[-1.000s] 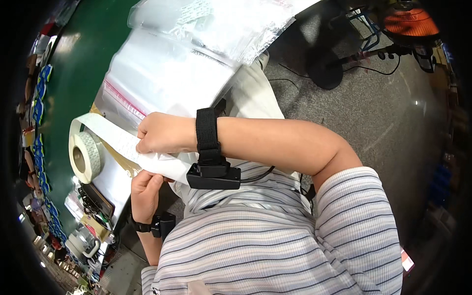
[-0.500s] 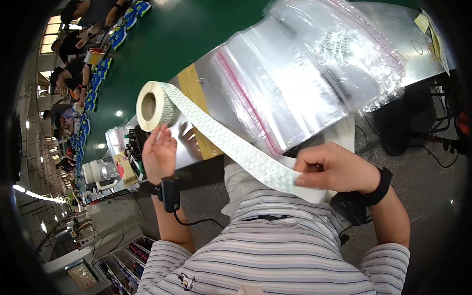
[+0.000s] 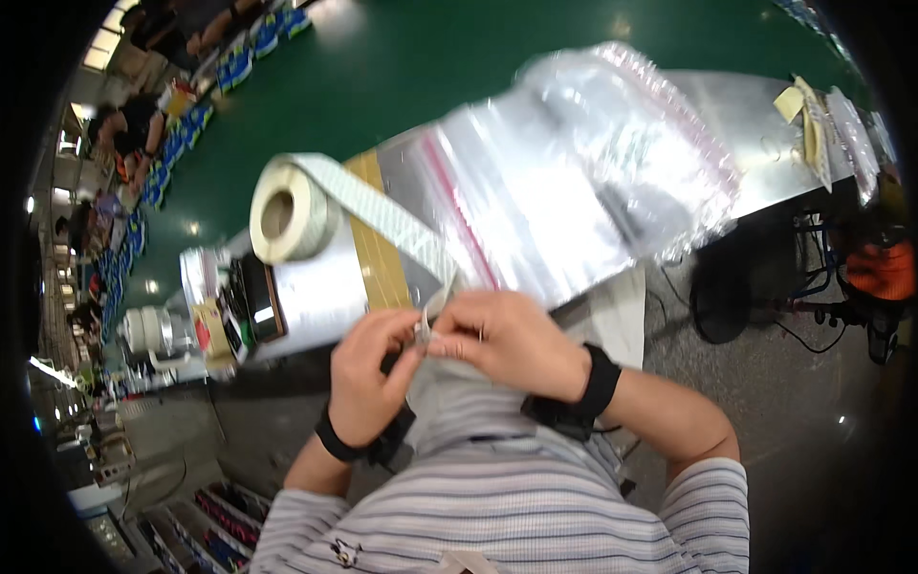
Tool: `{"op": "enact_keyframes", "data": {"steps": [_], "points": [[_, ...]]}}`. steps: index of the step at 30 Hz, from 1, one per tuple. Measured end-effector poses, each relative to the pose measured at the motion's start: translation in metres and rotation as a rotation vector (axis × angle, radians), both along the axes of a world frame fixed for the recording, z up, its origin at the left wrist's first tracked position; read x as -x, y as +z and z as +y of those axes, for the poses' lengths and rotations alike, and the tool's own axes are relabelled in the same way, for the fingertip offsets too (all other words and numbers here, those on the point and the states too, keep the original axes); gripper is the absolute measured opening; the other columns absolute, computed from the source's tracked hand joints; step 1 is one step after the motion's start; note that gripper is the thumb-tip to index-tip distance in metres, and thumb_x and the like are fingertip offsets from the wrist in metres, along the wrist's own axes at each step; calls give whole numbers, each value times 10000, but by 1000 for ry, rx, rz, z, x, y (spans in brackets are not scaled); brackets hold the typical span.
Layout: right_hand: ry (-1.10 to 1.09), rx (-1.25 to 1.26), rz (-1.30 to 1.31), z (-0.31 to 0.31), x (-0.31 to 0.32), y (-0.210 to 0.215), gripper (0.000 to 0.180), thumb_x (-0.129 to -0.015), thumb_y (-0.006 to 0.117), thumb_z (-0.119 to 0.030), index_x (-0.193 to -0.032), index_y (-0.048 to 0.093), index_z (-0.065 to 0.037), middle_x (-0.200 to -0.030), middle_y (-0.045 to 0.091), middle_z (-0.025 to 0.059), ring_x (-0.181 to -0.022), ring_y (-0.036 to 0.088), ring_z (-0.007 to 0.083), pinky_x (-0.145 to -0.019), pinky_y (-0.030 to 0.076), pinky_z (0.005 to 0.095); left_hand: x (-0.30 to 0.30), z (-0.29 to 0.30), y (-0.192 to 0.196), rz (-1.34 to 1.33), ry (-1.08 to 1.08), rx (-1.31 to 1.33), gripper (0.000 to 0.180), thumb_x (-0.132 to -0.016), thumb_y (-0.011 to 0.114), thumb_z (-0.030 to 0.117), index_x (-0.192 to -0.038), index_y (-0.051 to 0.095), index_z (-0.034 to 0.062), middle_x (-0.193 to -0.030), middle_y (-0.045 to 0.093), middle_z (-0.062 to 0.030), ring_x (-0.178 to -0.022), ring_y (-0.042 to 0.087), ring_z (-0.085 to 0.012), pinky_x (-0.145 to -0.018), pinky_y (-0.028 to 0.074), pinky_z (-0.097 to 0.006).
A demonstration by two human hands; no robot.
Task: The person sits at a long green table in a factory setting and applies adhesive labels to a stack of clear plastic bags. They peel individual labels from a roll and press them onto the bags one by one. Other workers are visible in the background handling blue shoes.
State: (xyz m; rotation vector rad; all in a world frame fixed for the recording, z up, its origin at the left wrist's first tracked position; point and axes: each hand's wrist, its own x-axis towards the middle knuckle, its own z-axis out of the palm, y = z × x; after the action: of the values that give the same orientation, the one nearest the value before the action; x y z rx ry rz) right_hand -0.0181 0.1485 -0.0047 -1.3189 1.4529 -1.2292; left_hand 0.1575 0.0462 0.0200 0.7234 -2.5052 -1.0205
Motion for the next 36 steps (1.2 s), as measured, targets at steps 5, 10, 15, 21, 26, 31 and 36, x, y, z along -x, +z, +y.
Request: {"op": "enact_keyframes", "data": {"steps": [5,10,15,21,26,31,36], "points": [[171,123,176,-19,2,-8,208,-929,524,-233,-992,584,-45,-911,599,153,-843,590,366,-707,475,425,0,-4,3,-80,57,-24,249,-818,620,64,-1063,616,16,-1029,633,-167,-947,623,-302,-786,506,-359],[71,45,334,-26,-3,-14,282,-828,630,-291,-911,650,-22,-854,635,190,-783,612,358,-682,483,424,0,-5,-11,96,-1,-28,159,-870,617,111,-973,615,-10,-920,628,-136,-705,632,-233,-600,500,-318],[31,112,324,-24,-6,-7,216,-831,612,-237,-886,679,-40,-802,642,179,-730,616,352,-648,482,420,1,-12,-11,-25,106,-506,174,-914,596,167,-982,636,12,-761,605,-52,-649,579,-110,-546,469,-258],[1,141,225,-16,-2,-2,214,-848,610,-233,-806,634,-24,-758,617,189,-683,601,347,-604,459,416,3,-13,1,30,145,-818,192,-927,585,196,-955,650,18,-753,589,-6,-649,529,-74,-566,454,-223],[-107,94,384,-16,-10,-8,243,-842,616,-264,-751,608,-39,-732,603,172,-679,592,358,-595,454,430,9,-4,-13,11,48,-739,165,-904,619,156,-992,617,16,-796,599,-25,-664,525,-77,-578,437,-206],[-148,113,535,-14,-14,-2,255,-824,608,-312,-754,623,-67,-751,622,147,-685,599,356,-606,474,437,5,-2,-10,-7,97,-661,139,-911,605,145,-959,634,18,-816,601,-24,-653,514,-91,-579,434,-223],[-246,162,734,-13,-16,9,266,-821,586,-307,-714,614,-65,-724,616,134,-655,595,350,-583,478,425,14,8,10,137,165,-766,267,-959,499,227,-802,605,39,-689,495,-4,-611,399,-83,-521,321,-253]]}}
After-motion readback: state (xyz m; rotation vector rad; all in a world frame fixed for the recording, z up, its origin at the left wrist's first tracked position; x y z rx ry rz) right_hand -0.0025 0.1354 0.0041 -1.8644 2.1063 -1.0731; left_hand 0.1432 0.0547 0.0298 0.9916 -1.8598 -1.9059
